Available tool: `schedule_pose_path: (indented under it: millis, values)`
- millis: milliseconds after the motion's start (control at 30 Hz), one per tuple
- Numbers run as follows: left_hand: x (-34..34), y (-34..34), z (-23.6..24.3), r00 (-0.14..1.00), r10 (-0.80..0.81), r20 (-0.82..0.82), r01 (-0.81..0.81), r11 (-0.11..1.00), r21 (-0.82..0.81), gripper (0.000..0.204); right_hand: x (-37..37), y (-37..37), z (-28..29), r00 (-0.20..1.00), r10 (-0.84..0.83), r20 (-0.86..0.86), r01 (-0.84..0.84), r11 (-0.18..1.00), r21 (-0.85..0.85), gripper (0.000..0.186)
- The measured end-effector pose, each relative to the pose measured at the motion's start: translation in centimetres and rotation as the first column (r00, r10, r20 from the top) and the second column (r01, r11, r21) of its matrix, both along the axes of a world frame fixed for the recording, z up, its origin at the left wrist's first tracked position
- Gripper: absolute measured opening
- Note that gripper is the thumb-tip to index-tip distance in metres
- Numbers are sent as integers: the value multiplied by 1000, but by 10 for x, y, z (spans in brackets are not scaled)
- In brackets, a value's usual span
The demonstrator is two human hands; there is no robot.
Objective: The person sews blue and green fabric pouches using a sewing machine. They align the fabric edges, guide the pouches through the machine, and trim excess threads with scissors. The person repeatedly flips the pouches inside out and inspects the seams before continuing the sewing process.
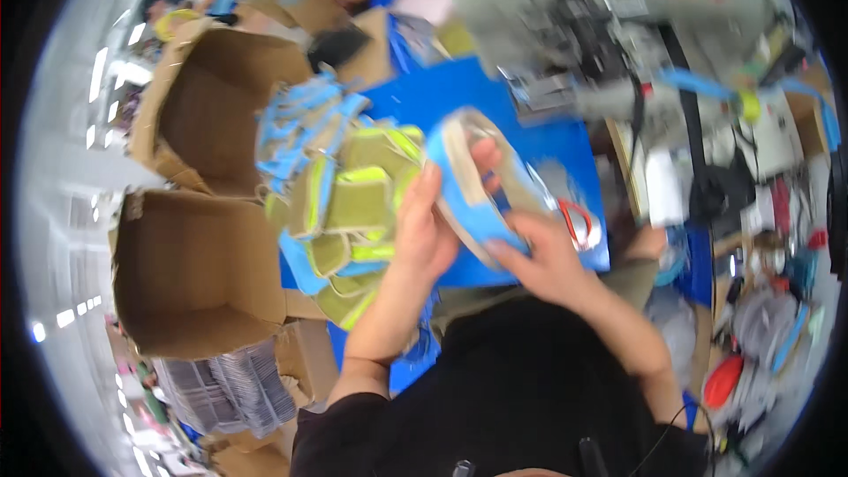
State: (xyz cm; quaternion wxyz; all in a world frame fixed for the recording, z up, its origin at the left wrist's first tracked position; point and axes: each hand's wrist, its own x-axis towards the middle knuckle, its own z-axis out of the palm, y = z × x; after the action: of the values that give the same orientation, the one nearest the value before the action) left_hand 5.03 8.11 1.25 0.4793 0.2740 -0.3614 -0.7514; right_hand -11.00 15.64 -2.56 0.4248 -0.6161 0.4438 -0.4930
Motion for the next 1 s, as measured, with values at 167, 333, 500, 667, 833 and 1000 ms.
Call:
schedule_pose_path:
  millis: [167, 333, 500, 667, 833, 1000]
  values:
    - [12, -23, -22, 990, -70, 122, 72, 997, -5, 46, -1, -2, 3, 949, 91, 303, -186, 935, 301, 17]
    - [52, -102, -40, 955, 203, 218, -174, 974, -145, 49, 0, 26, -14, 978, 134, -158, -130, 991, 35, 11]
    - [56, -97, -48, 969, 164, 187, -139, 981, -139, 58, -7, 39, -29, 958, -44, -282, -3, 987, -163, 12]
    - [33, -75, -51, 958, 109, 267, -31, 958, -284, 52, -16, 34, -24, 978, 144, -150, -107, 967, 230, 18]
    - [62, -109, -44, 993, 83, -81, -64, 975, 211, 44, -14, 45, -11, 895, -167, -415, 52, 960, -276, 17]
    - [69, -88, -27, 994, 104, -18, -102, 990, 95, 45, -22, 53, -38, 865, -253, -433, 189, 964, -186, 17]
